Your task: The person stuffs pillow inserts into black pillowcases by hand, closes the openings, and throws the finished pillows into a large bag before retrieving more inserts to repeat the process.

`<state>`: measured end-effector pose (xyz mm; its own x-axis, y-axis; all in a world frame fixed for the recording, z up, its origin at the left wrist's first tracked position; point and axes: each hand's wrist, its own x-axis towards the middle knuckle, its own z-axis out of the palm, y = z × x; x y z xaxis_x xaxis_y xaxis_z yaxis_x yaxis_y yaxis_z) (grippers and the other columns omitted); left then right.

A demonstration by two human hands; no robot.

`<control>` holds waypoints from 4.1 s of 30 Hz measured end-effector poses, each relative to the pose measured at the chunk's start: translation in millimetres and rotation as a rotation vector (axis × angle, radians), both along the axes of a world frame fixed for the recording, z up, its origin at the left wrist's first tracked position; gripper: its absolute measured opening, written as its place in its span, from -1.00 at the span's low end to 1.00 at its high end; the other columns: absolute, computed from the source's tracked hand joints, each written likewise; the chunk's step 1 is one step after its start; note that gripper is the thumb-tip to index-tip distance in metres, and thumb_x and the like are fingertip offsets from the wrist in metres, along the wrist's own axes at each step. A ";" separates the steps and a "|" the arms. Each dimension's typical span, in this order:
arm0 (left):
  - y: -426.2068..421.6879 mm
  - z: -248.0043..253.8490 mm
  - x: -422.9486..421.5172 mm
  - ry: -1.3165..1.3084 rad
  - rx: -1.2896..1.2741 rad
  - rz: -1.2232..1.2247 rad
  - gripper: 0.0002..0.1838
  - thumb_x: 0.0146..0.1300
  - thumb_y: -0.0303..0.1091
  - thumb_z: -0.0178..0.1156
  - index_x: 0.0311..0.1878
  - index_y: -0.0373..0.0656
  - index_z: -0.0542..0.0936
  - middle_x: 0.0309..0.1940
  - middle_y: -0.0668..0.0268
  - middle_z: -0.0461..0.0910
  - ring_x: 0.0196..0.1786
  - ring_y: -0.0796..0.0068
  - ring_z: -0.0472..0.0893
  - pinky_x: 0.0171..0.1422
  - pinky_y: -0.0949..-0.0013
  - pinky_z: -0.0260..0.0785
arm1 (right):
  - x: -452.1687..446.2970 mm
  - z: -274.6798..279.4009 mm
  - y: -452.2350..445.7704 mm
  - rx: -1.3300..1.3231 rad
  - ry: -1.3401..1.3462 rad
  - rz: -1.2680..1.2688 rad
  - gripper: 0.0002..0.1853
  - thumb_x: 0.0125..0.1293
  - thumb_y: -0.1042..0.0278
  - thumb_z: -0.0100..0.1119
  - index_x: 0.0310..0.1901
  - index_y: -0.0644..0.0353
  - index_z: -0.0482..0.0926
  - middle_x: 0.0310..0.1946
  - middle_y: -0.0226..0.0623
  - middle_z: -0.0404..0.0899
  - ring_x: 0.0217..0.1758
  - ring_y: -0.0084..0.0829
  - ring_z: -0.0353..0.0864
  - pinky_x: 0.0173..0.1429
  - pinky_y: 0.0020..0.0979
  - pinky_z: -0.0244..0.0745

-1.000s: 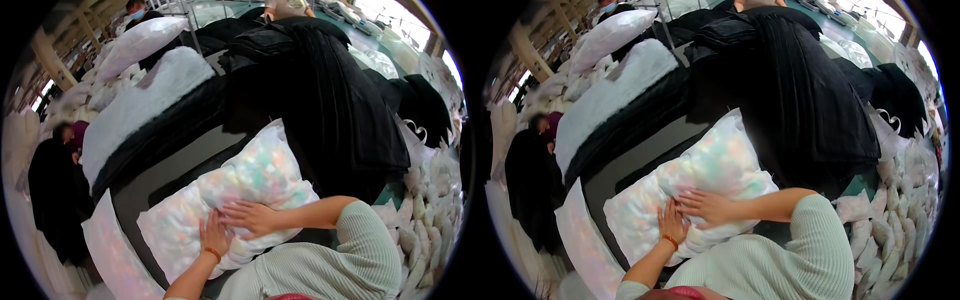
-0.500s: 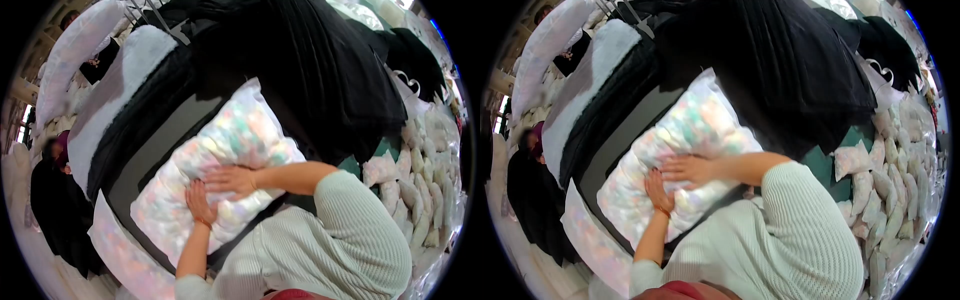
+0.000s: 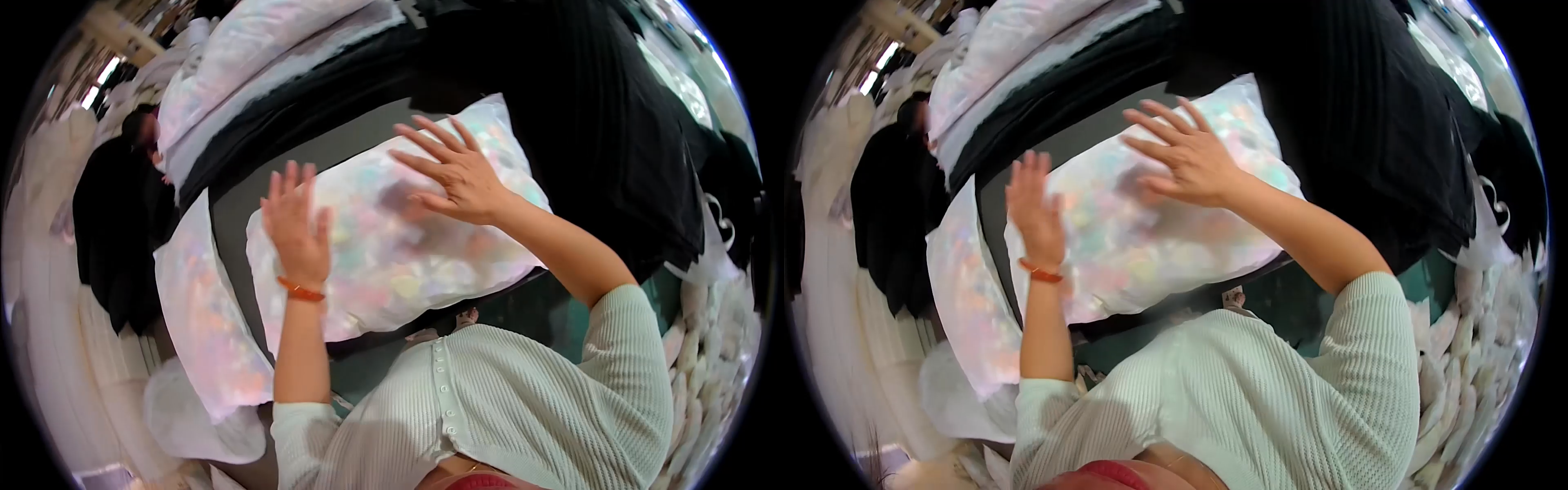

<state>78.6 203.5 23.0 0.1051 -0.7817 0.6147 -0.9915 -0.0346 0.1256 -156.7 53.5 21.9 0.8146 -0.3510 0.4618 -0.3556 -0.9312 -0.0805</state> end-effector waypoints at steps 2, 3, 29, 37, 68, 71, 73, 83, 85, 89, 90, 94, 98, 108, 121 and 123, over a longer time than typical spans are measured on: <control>15.7 -142.0 56.5 0.109 0.304 0.152 -0.34 0.37 0.09 0.05 0.45 0.01 0.28 0.49 0.17 0.16 0.53 0.16 0.11 0.57 -0.01 -0.15 | -15.0 -99.7 -19.7 0.162 0.146 -0.111 -0.24 0.32 -0.26 -0.05 0.48 -0.10 0.16 0.53 -0.32 0.04 0.60 -0.26 -0.06 0.60 -0.09 -0.33; 31.2 -149.5 53.1 0.121 0.263 0.194 -0.33 0.36 0.10 0.06 0.45 0.00 0.28 0.48 0.15 0.17 0.52 0.15 0.12 0.56 0.00 -0.13 | -18.4 -115.8 -8.5 0.154 0.153 -0.145 -0.21 0.31 -0.28 -0.04 0.49 -0.10 0.14 0.53 -0.32 0.03 0.60 -0.25 -0.07 0.60 -0.09 -0.32; 42.3 -16.9 -3.8 0.422 0.421 0.062 -0.13 0.18 -0.12 0.26 0.48 -0.16 0.08 0.17 -0.07 0.49 0.02 -0.08 0.60 0.11 0.05 0.48 | -8.9 16.5 36.7 0.487 -0.225 -0.085 -0.69 0.05 0.45 0.20 -0.11 0.02 0.50 -0.20 -0.06 0.44 -0.12 0.05 0.52 -0.02 -0.12 0.41; -6.7 -16.4 -113.8 -0.089 0.699 -0.220 -0.41 0.11 -0.40 0.22 0.27 -0.17 0.40 -0.14 0.12 0.65 -0.21 0.21 0.70 -0.21 0.21 0.57 | 7.3 25.8 25.0 0.630 0.338 -0.268 -0.34 0.15 -0.36 0.14 -0.16 0.23 0.55 -0.21 0.01 0.47 -0.15 -0.03 0.54 -0.04 -0.17 0.42; -61.3 -190.0 49.9 0.063 0.410 -0.516 -0.64 0.09 -0.22 0.37 -0.07 -0.10 0.53 -0.14 0.30 0.44 -0.05 0.33 0.52 -0.15 0.29 0.56 | -121.4 62.0 159.0 0.095 -0.122 -0.562 -0.67 0.06 0.49 0.18 -0.07 0.28 0.63 0.07 0.00 0.50 0.20 0.03 0.39 0.28 -0.17 0.27; -74.6 -188.7 48.5 -0.164 0.498 -0.517 -0.69 0.16 -0.28 0.26 -0.03 -0.10 0.53 -0.18 0.28 0.45 -0.13 0.30 0.57 -0.16 0.28 0.58 | -80.0 60.6 148.1 0.072 -0.061 -0.492 -0.73 -0.05 0.44 0.22 -0.24 0.26 0.68 -0.12 0.01 0.54 0.05 0.06 0.42 0.14 -0.17 0.34; -88.2 -203.1 50.6 -0.228 0.532 -0.505 -0.74 0.19 -0.30 0.17 -0.06 -0.13 0.57 -0.20 0.22 0.56 -0.16 0.19 0.63 -0.10 0.21 0.58 | -46.1 58.9 146.9 0.039 -0.085 -0.449 -0.74 -0.07 0.35 0.22 -0.29 0.24 0.66 -0.27 0.00 0.51 -0.05 0.10 0.40 0.06 -0.11 0.34; -164.2 -108.6 141.4 0.701 0.597 -0.532 -0.64 0.14 -0.23 0.27 -0.04 -0.21 0.61 -0.17 0.15 0.67 -0.11 0.27 0.64 0.03 0.29 0.44 | 79.9 11.8 111.6 0.049 0.009 -0.449 -0.81 -0.05 0.24 0.38 -0.39 0.10 0.71 -0.07 -0.07 0.54 0.04 -0.06 0.46 0.07 -0.09 0.31; -171.0 -101.6 147.4 0.589 0.453 -0.487 -0.68 0.12 -0.27 0.29 -0.08 -0.17 0.61 -0.19 0.14 0.67 -0.11 0.26 0.65 0.03 0.30 0.44 | 104.9 11.5 115.3 0.045 -0.014 -0.492 -0.82 -0.06 0.24 0.37 -0.38 0.07 0.72 -0.04 -0.16 0.51 0.02 -0.13 0.47 0.03 -0.13 0.32; -173.7 -48.3 147.2 0.634 0.296 -0.543 -0.76 0.17 -0.36 0.21 -0.10 -0.17 0.55 -0.29 0.20 0.64 -0.24 0.34 0.61 -0.07 0.33 0.43 | 139.2 43.3 119.0 0.130 0.026 -0.434 -0.84 -0.02 0.17 0.35 -0.47 0.05 0.68 -0.13 -0.23 0.50 0.00 -0.20 0.46 -0.12 -0.16 0.30; -172.5 -36.2 147.6 0.601 0.301 -0.549 -0.77 0.17 -0.37 0.20 -0.10 -0.19 0.54 -0.31 0.21 0.63 -0.25 0.36 0.60 -0.08 0.34 0.43 | 142.2 37.6 112.8 0.132 0.015 -0.441 -0.84 -0.02 0.17 0.35 -0.47 0.05 0.68 -0.13 -0.23 0.50 0.00 -0.20 0.46 -0.12 -0.16 0.30; -166.3 -27.5 149.1 0.431 0.402 -0.743 -0.76 0.17 -0.39 0.18 -0.11 -0.23 0.46 -0.33 0.10 0.61 -0.23 0.18 0.62 -0.06 0.28 0.42 | 142.0 -12.5 89.9 0.051 -0.041 -0.661 -0.62 0.02 -0.09 0.30 -0.33 0.06 0.73 0.03 -0.10 0.50 0.12 -0.17 0.41 -0.02 -0.17 0.32; -162.6 6.9 125.4 0.113 0.746 -0.582 -0.66 0.12 -0.38 0.19 -0.03 -0.23 0.46 -0.25 -0.06 0.63 -0.14 -0.06 0.63 0.01 0.13 0.44 | 129.4 -0.4 93.9 0.275 -0.074 -0.620 -0.57 0.07 -0.18 0.26 -0.30 0.05 0.60 -0.08 -0.04 0.43 -0.01 -0.07 0.38 -0.04 -0.18 0.27; -249.0 -32.8 29.2 0.161 0.416 -0.556 -0.78 0.20 -0.33 0.18 -0.14 -0.21 0.63 -0.23 -0.09 0.62 -0.10 -0.11 0.61 -0.04 0.04 0.47 | 93.7 -29.0 54.1 0.324 -0.714 -0.629 -0.20 0.16 0.26 0.28 0.41 0.17 0.14 -0.02 0.10 0.34 -0.01 0.06 0.42 0.05 -0.13 0.38; -206.8 -13.1 -31.8 -0.093 0.059 -0.630 -0.88 0.20 -0.33 0.22 -0.33 -0.10 0.48 -0.38 0.20 0.57 -0.37 0.07 0.61 -0.30 0.11 0.45 | 76.0 -40.0 -38.3 0.488 0.360 -0.896 -0.73 0.17 0.36 0.13 -0.08 0.10 0.60 -0.11 -0.23 0.57 0.01 -0.27 0.52 0.04 -0.22 0.34; -218.9 -11.7 -32.6 -0.088 0.049 -0.598 -0.87 0.22 -0.30 0.20 -0.32 -0.11 0.49 -0.38 0.19 0.57 -0.36 0.06 0.61 -0.29 0.10 0.46 | 80.4 -46.0 -22.1 0.269 0.094 -0.927 -0.74 0.18 0.34 0.09 -0.12 0.18 0.60 -0.07 -0.12 0.56 0.02 -0.18 0.52 0.06 -0.19 0.35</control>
<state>46.1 -15.4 11.3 -0.4103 -0.7173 0.5632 -0.8476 0.5278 0.0546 -76.2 31.3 -24.1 0.1903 -0.9569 0.2196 -0.9552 -0.2321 -0.1837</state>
